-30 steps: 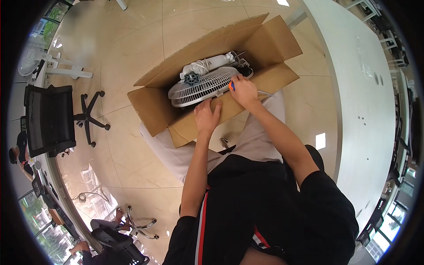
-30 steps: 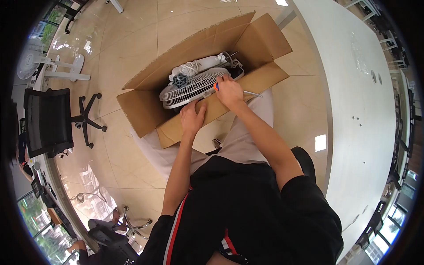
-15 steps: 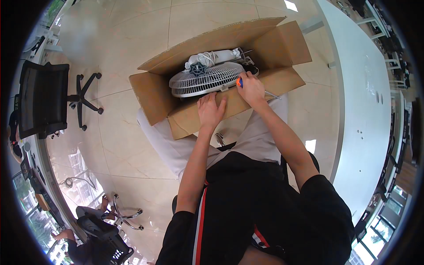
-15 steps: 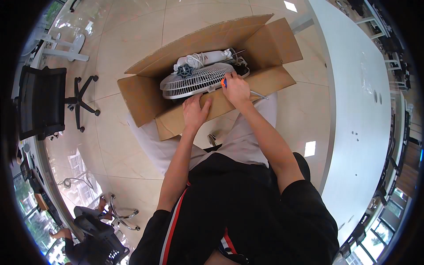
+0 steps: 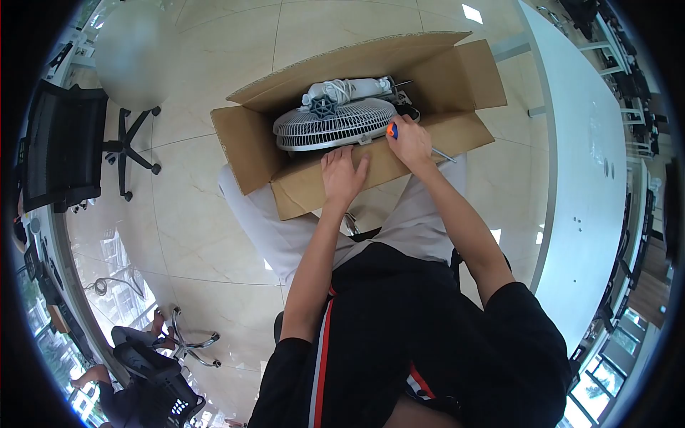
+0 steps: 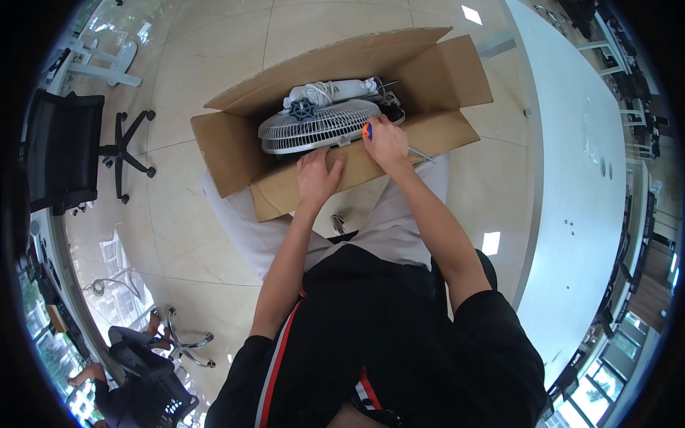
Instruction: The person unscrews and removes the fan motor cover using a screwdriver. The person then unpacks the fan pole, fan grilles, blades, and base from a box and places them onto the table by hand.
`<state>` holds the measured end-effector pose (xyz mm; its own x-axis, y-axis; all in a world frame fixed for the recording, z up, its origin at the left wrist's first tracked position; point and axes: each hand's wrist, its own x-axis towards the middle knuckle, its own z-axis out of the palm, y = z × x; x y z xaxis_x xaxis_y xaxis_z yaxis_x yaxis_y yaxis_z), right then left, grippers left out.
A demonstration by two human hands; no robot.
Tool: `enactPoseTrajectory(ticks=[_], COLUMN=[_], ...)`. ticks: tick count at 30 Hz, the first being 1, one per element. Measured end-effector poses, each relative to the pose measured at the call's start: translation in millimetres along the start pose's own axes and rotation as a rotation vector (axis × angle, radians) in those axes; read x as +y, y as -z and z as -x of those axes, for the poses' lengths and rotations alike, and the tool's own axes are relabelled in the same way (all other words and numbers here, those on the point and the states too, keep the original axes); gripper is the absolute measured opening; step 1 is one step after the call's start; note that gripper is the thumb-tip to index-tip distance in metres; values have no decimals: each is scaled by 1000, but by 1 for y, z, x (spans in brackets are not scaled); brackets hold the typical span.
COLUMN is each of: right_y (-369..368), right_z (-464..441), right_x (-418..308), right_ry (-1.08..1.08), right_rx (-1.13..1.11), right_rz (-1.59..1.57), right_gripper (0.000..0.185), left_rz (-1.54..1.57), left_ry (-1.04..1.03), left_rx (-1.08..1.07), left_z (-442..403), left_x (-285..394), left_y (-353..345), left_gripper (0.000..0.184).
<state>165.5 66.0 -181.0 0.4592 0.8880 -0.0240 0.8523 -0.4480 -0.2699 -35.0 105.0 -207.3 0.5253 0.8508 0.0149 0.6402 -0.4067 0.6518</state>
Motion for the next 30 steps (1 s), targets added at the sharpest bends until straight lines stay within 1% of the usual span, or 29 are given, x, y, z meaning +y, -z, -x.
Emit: enactPoseTrajectory(ticks=[4,7,10,13,14,17,20,23,24,30], right_y=[-2,7,7,9,17,16,40,34,32,-2], right_z=[0,-1,-2,-15,-25,-66,-94,-120,-127,-173], right_x=[0,-5,-5,12,14,53,75,106,115,141], right_ry=[-8,-23,-28,53,-32,-222,-499,-550,-542,-551], right_rx=[12,-46,-48,-124,-205,-365,-450,-382,-387,-524], right_rz=[2,10,2,-61,-97,-244,-466,-447,-459,-341], right_gripper=[31,29,28,27,29,29,28,26,28,24], left_rz=[5,-1,1,0,-6,2,-13,-20,-20,-63], left_ry=[5,6,-2,-27,-32,-38,-29,-38,-38,4], left_rx=[-1,-8,4,18,22,5,-13,-15,-17,-42], left_z=[-1,0,1,0,0,0,0,-1,-1,-6], left_x=[2,1,-1,0,-1,1,3,3,5,19], left_y=[1,1,2,0,-1,2,3,2,3,8], left_gripper=[50,50,50,49,48,46,46,46,46,44])
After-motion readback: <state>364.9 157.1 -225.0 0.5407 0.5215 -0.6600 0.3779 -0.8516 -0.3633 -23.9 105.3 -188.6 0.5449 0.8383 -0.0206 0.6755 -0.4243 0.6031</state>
